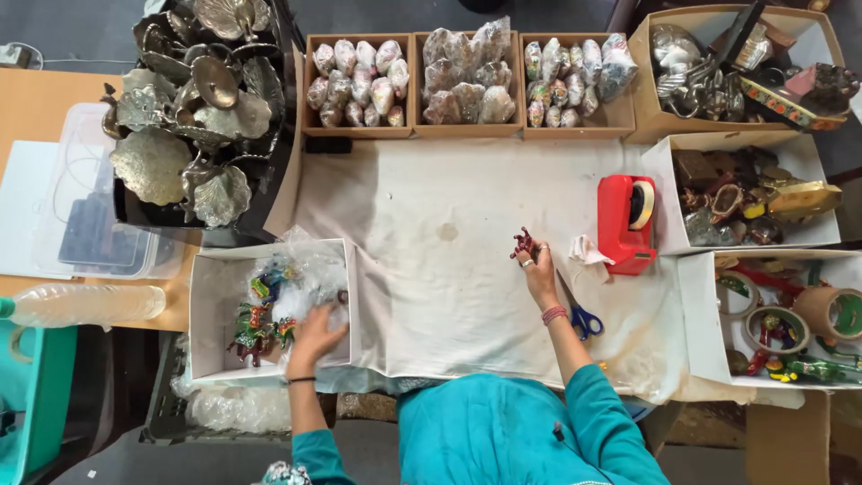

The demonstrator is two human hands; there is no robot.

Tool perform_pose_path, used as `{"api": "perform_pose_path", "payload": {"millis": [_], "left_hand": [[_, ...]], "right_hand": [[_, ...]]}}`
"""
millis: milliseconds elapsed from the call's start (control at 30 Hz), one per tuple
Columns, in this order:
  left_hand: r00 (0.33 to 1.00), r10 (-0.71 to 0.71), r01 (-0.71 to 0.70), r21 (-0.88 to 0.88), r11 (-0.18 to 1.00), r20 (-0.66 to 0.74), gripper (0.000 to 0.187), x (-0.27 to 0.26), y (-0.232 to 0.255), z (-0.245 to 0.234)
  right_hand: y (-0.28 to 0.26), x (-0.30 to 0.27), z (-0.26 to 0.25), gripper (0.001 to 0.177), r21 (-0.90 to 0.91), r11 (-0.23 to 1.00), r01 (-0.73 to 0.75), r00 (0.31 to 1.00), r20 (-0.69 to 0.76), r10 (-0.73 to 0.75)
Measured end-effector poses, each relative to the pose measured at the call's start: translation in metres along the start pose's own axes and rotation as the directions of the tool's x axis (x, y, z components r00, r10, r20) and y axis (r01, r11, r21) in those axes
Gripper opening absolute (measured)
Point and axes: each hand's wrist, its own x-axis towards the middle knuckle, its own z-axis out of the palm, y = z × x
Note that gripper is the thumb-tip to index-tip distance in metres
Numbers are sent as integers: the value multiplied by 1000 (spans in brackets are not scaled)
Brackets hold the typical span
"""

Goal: The person wraps a small, colorful figurine in bubble wrap and secures it with tape from a red dispenser. They then place the wrapped item into a cardboard box. Next, they pick up another figurine from a white box and wipe it with a white cloth.

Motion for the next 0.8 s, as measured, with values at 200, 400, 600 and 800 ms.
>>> {"api": "perform_pose_path", "payload": {"millis": [200,400,600,800], "left_hand": [[801,-401,32,-637,771,-445,31,-4,69,-118],[549,-59,86,-14,996,-834,31,63,60,-116],[561,-228,-524,-555,646,-796,19,57,161,-184],[653,-85,-590,-577,565,-752,25,45,278,-79]], "right_hand": [[-17,-8,4,35,-53,999,-13,1000,-19,12],[-16,-6,5,35,-61,998,-22,1000,-23,21],[-19,-1,8,43,-136,991,-12,999,-45,6],[-50,-8,28,59,-560,822,-105,976,-219,-24]]}}
